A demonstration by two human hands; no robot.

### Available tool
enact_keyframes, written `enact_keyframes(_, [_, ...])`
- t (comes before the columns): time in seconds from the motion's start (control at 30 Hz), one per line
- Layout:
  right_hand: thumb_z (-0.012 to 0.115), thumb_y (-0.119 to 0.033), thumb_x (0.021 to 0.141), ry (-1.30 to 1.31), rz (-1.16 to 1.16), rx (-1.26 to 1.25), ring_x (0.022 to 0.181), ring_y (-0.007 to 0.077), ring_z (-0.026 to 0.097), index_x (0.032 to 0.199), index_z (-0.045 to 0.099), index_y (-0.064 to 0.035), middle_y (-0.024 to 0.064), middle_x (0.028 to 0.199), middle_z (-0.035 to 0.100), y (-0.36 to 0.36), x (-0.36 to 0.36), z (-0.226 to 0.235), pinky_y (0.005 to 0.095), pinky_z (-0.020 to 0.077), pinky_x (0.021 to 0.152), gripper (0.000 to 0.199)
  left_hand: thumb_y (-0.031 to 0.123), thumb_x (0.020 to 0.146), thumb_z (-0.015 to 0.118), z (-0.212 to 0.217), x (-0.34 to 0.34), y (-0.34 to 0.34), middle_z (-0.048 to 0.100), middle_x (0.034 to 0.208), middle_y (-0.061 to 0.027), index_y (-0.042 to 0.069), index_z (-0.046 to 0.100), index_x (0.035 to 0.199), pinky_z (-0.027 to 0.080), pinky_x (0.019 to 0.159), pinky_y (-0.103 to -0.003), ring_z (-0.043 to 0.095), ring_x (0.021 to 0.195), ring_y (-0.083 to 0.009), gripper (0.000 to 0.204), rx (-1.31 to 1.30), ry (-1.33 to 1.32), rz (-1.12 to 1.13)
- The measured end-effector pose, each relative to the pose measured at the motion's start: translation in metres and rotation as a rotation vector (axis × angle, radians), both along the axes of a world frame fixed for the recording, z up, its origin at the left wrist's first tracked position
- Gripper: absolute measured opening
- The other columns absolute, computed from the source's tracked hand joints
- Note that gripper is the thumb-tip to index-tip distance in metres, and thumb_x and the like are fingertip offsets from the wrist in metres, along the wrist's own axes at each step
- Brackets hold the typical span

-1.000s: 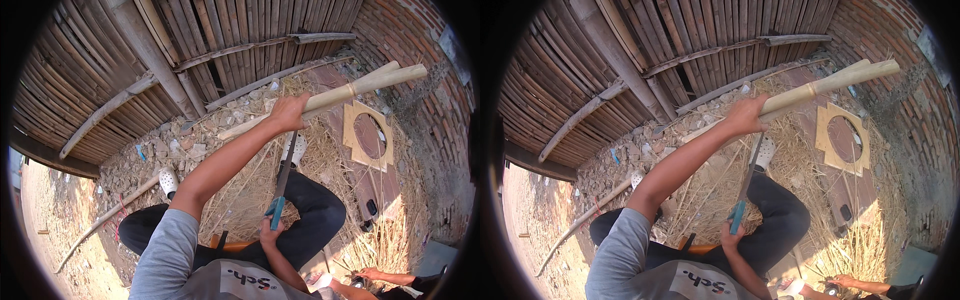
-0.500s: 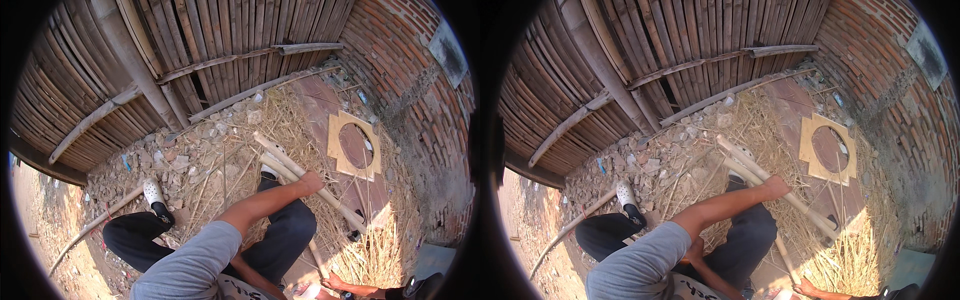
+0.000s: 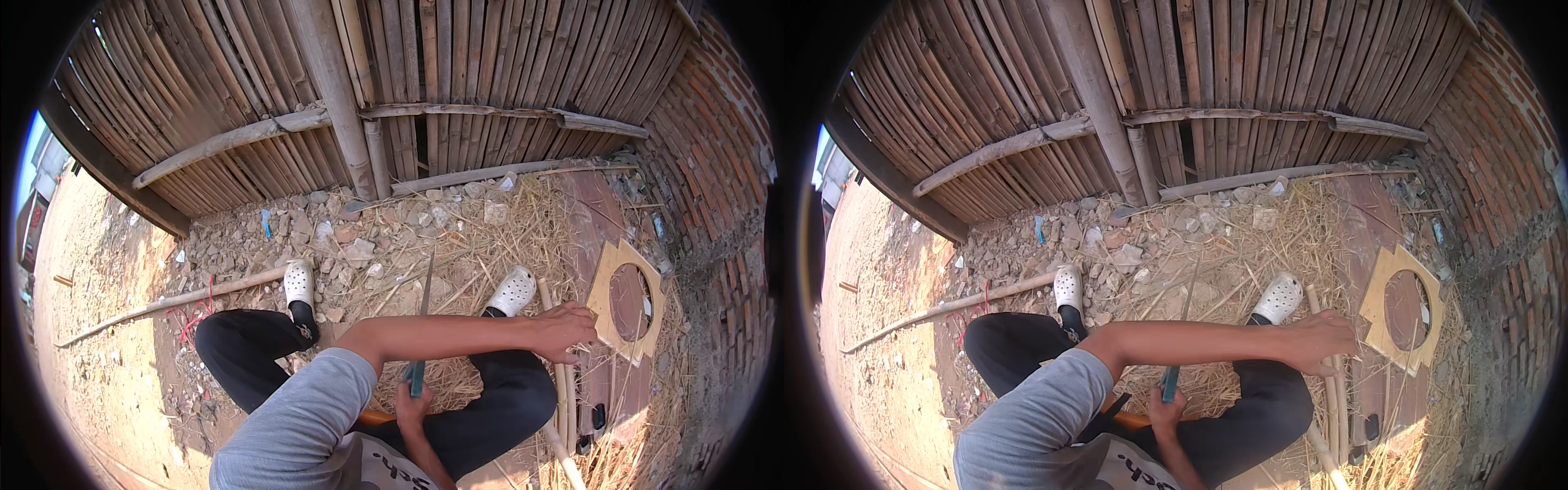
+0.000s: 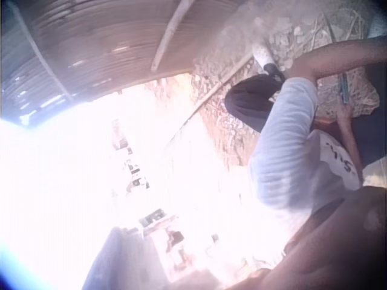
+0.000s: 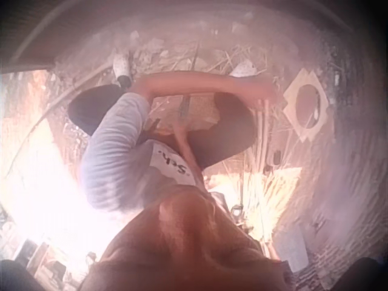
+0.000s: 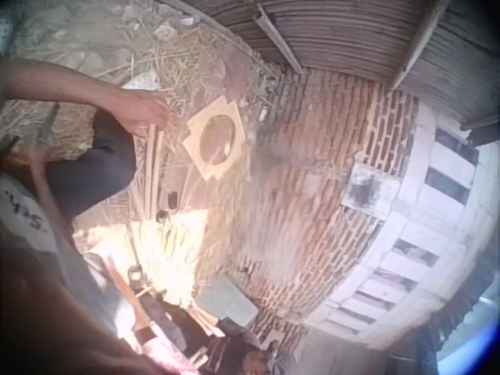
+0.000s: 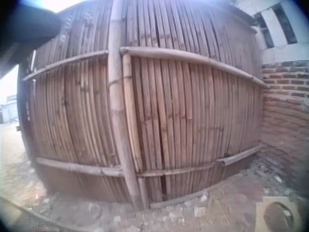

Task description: The person sits on a small stool and uses a hand saw to cut a long bamboo pole that is held between their legs. They repeatedly saw back and forth, repositioning the pole as needed, and eventually separate a segment of the bamboo.

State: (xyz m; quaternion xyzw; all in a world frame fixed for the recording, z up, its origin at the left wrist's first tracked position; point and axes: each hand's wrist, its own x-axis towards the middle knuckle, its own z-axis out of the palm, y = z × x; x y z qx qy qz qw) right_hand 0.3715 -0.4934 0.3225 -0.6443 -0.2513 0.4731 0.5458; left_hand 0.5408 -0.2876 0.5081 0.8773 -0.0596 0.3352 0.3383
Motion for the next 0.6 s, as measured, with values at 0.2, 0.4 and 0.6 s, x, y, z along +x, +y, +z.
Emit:
enact_keyframes(0.2, [0.058, 0.001, 0.080, 0.131, -0.150, -0.020, 0.046, 0.0105, 0.051, 0.080, 0.052, -0.0015, 0.0032, 0.061, 0.054, 0.037, -0.094, 0.013, 0.0261, 0.0430, 0.043, 0.006, 0.029, 0.076, 0.068, -0.068, -0.340, 0.150, 0.063, 0.106, -0.0095, 0.009, 0.062, 0.109, 0.040, 0.094, -0.045, 0.055, 0.111, -0.0273, 0.039, 0.049, 0.520, 0.586])
enact_keyframes(0.4, [0.053, 0.005, 0.080, 0.133, -0.230, 0.011, 0.044, 0.0119, 0.048, 0.083, 0.048, -0.0010, 0.0056, 0.059, 0.051, 0.134, -0.242, -0.007, 0.0273, 0.0414, 0.041, 0.008, 0.036, 0.068, 0.074, -0.211, -0.790, 0.298, 0.067, 0.109, -0.0155, 0.008, 0.067, 0.106, 0.051, 0.088, -0.043, 0.063, 0.105, -0.0318, 0.048, -0.289, 1.548, 0.869])
enact_keyframes(0.6, [0.053, 0.005, 0.081, 0.035, -0.251, 0.028, 0.045, 0.0115, 0.047, 0.083, 0.047, -0.0036, 0.0045, 0.062, 0.050, 0.281, -0.404, -0.093, 0.0267, 0.0404, 0.040, 0.011, 0.025, 0.066, 0.077, -0.379, -1.090, 0.413, 0.068, 0.105, -0.0162, 0.007, 0.066, 0.109, 0.051, 0.088, -0.042, 0.064, 0.104, -0.0317, 0.047, -0.602, 1.434, 1.132])
